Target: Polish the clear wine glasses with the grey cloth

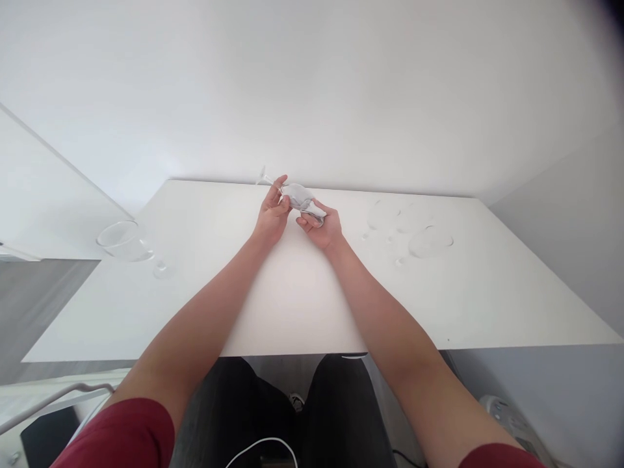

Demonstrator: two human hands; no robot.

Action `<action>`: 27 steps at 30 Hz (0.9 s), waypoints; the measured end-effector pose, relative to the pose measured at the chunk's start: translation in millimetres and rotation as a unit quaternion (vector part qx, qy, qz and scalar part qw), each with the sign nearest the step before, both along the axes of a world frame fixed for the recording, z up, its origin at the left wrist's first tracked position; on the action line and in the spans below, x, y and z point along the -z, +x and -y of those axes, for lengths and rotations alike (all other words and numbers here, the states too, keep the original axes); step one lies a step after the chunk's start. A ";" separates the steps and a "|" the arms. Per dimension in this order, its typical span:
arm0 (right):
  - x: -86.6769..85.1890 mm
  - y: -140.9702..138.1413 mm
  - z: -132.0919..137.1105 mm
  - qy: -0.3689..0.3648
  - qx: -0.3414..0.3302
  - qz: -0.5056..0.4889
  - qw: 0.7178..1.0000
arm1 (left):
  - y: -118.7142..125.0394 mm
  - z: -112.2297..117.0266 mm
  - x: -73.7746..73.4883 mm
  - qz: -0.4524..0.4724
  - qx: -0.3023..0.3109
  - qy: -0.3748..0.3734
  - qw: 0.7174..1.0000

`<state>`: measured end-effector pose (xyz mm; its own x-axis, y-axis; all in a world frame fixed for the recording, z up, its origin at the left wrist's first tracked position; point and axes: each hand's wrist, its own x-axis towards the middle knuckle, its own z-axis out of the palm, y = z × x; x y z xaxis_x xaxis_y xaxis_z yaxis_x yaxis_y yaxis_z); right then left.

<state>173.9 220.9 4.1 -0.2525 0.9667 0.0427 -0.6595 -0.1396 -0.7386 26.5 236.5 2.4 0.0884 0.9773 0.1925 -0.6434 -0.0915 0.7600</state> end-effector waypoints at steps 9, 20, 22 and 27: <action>3.9 7.4 -6.3 0.029 0.128 -0.016 0.991 | 1.1 8.0 -7.3 -0.042 0.076 -0.011 0.996; 3.5 4.8 -7.6 0.071 0.221 0.098 0.968 | 5.6 8.5 -3.4 -0.122 0.202 -0.080 0.969; 6.1 4.5 -10.7 0.054 0.280 0.093 0.954 | 5.5 11.1 -2.7 -0.148 0.209 -0.060 0.965; 13.0 2.5 -17.2 0.056 0.328 0.079 0.940 | 6.9 14.4 -2.1 -0.132 0.215 -0.034 0.967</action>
<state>176.4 238.1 -8.9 0.3852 0.9078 0.1659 -0.4565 0.3437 -0.8207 33.5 222.1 4.5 0.5273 0.8485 0.0449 -0.3943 0.1975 0.8975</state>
